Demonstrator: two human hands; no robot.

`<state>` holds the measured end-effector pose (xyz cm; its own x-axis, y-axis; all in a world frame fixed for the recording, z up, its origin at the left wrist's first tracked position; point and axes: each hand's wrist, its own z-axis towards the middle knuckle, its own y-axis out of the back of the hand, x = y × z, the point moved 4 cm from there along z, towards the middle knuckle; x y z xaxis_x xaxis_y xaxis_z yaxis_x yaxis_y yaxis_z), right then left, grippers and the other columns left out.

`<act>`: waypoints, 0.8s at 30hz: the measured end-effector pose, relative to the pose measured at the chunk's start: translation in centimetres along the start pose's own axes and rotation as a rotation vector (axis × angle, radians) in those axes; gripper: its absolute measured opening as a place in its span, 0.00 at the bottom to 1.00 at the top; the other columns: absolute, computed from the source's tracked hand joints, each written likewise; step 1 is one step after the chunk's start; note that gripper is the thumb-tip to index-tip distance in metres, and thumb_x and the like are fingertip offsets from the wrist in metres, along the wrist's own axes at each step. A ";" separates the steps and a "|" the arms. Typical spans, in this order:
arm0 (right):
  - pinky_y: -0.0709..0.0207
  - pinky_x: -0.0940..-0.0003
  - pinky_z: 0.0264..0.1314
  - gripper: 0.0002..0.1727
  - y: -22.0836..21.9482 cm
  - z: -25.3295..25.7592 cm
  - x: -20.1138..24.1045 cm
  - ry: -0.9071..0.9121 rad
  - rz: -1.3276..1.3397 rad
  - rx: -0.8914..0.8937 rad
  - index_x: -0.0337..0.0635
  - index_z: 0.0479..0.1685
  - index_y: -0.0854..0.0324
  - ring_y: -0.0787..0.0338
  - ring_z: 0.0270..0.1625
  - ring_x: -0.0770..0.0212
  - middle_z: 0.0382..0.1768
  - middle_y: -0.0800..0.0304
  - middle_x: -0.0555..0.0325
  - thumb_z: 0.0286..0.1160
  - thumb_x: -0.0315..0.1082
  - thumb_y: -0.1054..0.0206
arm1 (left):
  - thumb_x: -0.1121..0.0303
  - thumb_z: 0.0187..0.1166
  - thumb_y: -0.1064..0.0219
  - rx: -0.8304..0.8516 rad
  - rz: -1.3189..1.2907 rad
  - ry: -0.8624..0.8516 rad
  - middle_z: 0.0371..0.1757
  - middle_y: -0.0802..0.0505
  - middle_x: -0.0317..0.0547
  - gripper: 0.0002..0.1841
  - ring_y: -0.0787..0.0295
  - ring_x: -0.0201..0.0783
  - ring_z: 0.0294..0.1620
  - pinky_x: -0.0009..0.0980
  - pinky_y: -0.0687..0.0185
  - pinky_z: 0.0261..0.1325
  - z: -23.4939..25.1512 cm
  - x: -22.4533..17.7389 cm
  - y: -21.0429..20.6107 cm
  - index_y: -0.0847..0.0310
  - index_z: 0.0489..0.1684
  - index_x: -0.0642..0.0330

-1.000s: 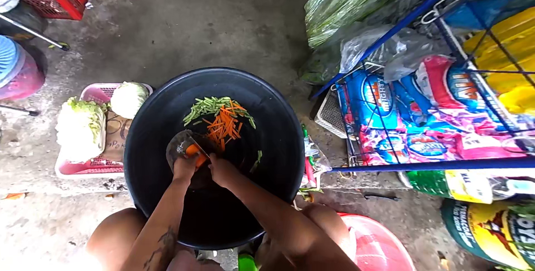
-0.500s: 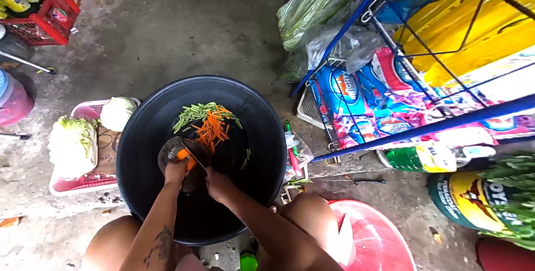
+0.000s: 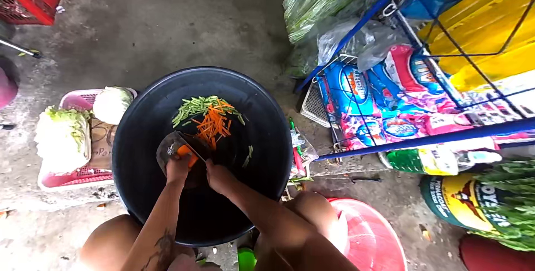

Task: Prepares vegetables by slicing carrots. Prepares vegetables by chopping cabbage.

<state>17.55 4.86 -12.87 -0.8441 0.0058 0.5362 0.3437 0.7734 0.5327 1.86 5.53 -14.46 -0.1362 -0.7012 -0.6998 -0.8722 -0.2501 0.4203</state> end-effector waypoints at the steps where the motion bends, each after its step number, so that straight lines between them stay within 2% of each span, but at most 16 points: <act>1: 0.17 0.38 0.65 0.26 -0.3 0.3 -0.1 0.002 0.002 -0.011 0.45 0.89 0.44 0.09 0.63 0.36 0.58 0.10 0.35 0.96 0.39 0.57 | 0.60 0.85 0.31 -0.005 -0.002 -0.001 0.63 0.13 0.65 0.27 0.09 0.53 0.58 0.51 0.11 0.60 0.0 0.0 -0.1 0.29 0.74 0.71; 5: 0.18 0.37 0.66 0.27 -0.8 0.4 0.2 0.004 -0.019 0.002 0.46 0.91 0.46 0.09 0.64 0.36 0.60 0.11 0.36 0.95 0.37 0.55 | 0.60 0.84 0.30 -0.025 0.010 0.001 0.65 0.13 0.66 0.28 0.10 0.55 0.61 0.52 0.11 0.62 -0.2 0.4 0.0 0.30 0.76 0.70; 8: 0.17 0.38 0.66 0.26 -0.5 0.0 0.4 0.003 -0.024 -0.009 0.46 0.89 0.44 0.09 0.65 0.36 0.61 0.11 0.36 0.96 0.39 0.55 | 0.59 0.84 0.29 -0.025 -0.041 0.023 0.62 0.12 0.65 0.26 0.09 0.54 0.59 0.51 0.11 0.61 -0.4 0.3 0.3 0.25 0.72 0.69; 12: 0.17 0.38 0.66 0.25 -0.1 -0.2 0.6 -0.006 -0.028 -0.024 0.47 0.88 0.42 0.09 0.65 0.37 0.61 0.11 0.37 0.96 0.40 0.56 | 0.62 0.85 0.30 -0.003 -0.199 0.018 0.61 0.12 0.63 0.22 0.11 0.50 0.57 0.47 0.12 0.59 -0.7 0.5 0.6 0.24 0.68 0.69; 18: 0.15 0.40 0.62 0.24 0.7 -1.5 1.2 -0.042 -0.093 -0.083 0.47 0.86 0.40 0.07 0.61 0.38 0.61 0.10 0.39 0.96 0.39 0.56 | 0.63 0.86 0.32 -0.002 -0.274 0.035 0.63 0.13 0.65 0.22 0.11 0.51 0.58 0.48 0.13 0.61 -0.8 1.0 0.6 0.26 0.70 0.71; 24: 0.15 0.42 0.64 0.23 0.8 -3.2 2.1 -0.029 -0.135 -0.060 0.45 0.85 0.39 0.08 0.63 0.39 0.66 0.13 0.40 0.96 0.39 0.56 | 0.64 0.87 0.34 0.017 -0.297 0.030 0.62 0.12 0.64 0.21 0.11 0.51 0.59 0.47 0.13 0.61 -0.8 1.2 0.6 0.25 0.69 0.71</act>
<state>17.39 3.47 -9.27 -0.8956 -0.0762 0.4383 0.2496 0.7294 0.6370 1.52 3.98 -14.59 0.1397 -0.6188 -0.7730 -0.8794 -0.4363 0.1903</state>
